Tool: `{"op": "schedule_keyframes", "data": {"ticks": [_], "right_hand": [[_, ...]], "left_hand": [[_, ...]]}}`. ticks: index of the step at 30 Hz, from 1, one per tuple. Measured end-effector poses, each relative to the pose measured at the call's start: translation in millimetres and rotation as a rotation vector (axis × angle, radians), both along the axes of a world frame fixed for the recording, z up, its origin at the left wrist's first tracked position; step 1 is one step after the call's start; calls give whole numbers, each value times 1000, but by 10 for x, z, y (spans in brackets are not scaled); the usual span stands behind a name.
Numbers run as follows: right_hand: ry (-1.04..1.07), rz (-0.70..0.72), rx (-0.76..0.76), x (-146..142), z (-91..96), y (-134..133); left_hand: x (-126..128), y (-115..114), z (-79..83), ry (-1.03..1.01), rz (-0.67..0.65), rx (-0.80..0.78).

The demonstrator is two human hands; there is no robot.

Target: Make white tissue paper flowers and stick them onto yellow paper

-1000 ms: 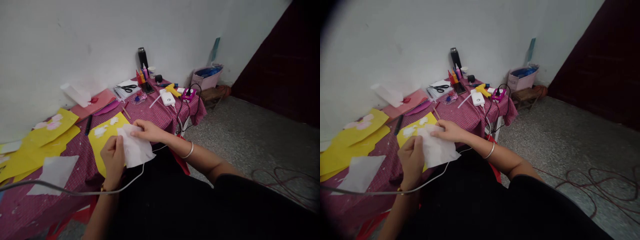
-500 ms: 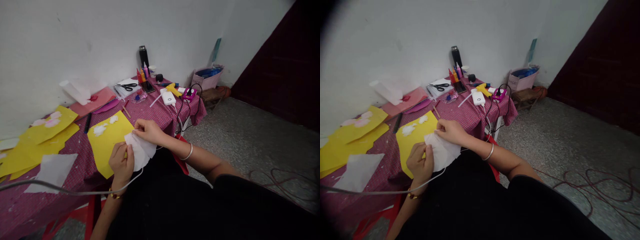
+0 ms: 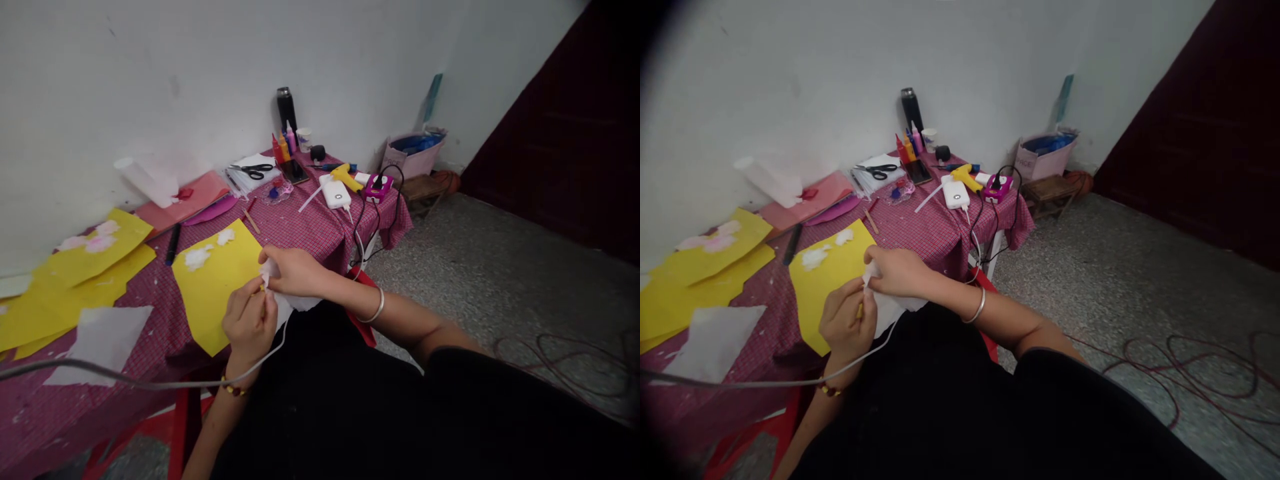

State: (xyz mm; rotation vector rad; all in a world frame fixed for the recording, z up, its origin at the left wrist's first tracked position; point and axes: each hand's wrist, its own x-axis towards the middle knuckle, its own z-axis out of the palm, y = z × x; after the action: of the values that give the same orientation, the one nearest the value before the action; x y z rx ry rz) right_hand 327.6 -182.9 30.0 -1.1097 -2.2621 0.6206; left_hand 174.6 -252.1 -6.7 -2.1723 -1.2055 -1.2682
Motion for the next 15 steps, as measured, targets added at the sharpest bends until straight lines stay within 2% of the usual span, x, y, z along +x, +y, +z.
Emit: {"op": "schedule_keyframes", "data": {"ticks": [4, 7, 12, 15], "right_hand": [[-73, -63, 34, -23, -25, -7], [-84, -77, 69, -28, -37, -7], [-128, -68, 144, -73, -64, -36], [-165, -41, 167, -101, -92, -48]], "left_hand": [[45, -46, -60, -17, 7, 0], [63, -58, -102, -69, 34, -68], [128, -22, 9, -120, 362, -452], [126, -1, 84, -62, 382, -578]]}}
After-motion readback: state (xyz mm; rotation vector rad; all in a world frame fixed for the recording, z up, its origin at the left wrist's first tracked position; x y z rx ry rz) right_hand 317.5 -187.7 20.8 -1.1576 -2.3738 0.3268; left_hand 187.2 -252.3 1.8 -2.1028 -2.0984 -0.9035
